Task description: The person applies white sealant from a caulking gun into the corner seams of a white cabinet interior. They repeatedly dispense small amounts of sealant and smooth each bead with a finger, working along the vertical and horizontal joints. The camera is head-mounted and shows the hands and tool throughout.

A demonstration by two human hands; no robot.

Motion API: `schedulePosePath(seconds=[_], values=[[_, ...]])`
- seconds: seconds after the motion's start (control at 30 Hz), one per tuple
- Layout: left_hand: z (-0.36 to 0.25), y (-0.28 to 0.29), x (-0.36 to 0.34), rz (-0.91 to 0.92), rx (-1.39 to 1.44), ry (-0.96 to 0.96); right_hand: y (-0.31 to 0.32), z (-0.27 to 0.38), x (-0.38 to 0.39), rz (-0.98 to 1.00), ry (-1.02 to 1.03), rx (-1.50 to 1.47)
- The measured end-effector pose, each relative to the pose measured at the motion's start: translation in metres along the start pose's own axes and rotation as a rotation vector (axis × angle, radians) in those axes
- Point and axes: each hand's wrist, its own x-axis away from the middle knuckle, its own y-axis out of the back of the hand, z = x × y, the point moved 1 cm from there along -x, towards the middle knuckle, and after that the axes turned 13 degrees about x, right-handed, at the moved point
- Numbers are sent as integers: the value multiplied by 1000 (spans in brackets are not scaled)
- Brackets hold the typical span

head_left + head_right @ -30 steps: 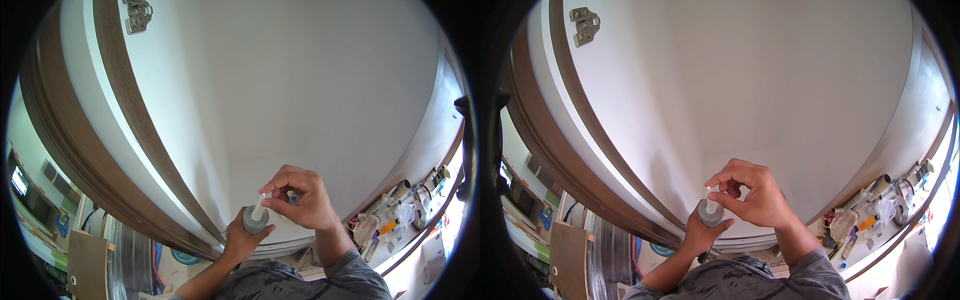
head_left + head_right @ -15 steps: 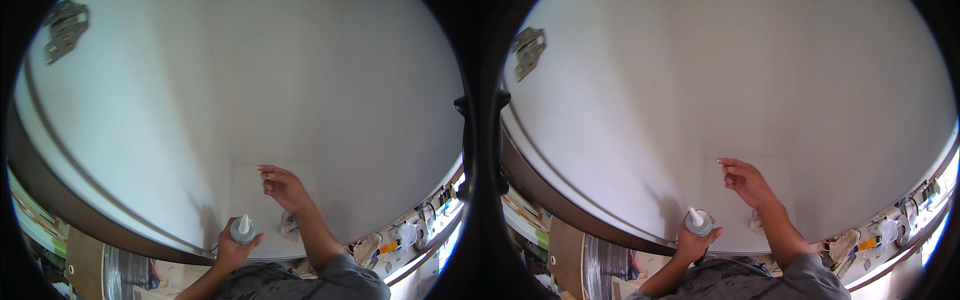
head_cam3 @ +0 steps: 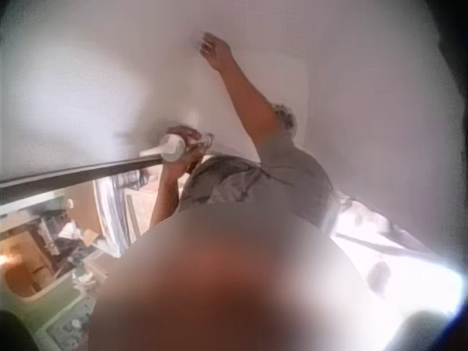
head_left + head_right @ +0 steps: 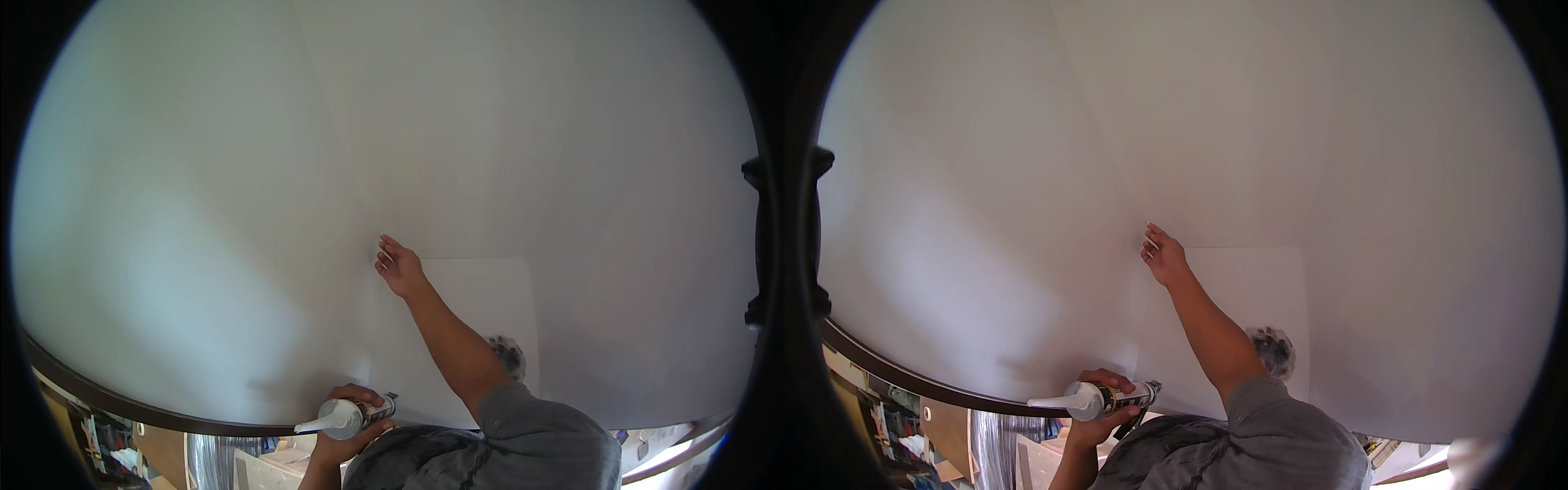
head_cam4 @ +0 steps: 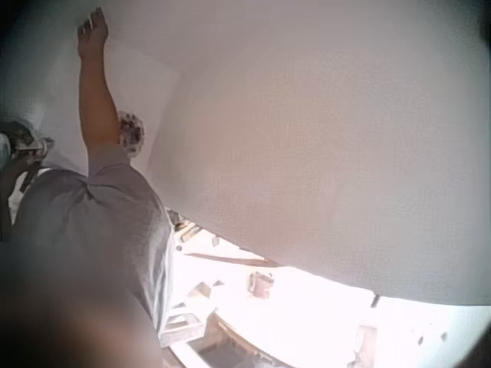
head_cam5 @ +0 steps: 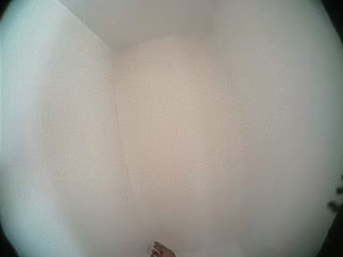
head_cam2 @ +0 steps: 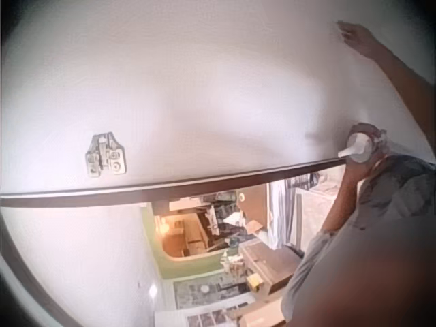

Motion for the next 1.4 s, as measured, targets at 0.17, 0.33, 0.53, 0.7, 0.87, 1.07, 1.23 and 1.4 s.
schedulePosePath(seconds=[0.17, 0.33, 0.53, 0.7, 0.87, 1.07, 1.23, 1.4], values=[[16, 8, 7, -28, 27, -3, 8, -5, -14, -78, -11, 78], [6, 11, 2, 2, 36, -17, -4, 3, -15, -79, -48, 160], [-20, 12, -4, 42, 17, 28, -31, 6, -20, -95, -82, 218], [-39, 9, -11, 100, 39, 65, -46, 14, -17, -117, -84, 203], [-51, -2, -11, 90, -23, 34, -59, 27, -11, -93, -74, 156], [-43, -6, -7, 33, 59, 40, -58, 31, -13, -79, -81, 152], [-34, -1, -6, 29, 82, 25, -60, 28, -18, -57, -69, 193], [-30, 2, -6, 26, 91, 17, -66, 31, -18, -37, -44, 231]])
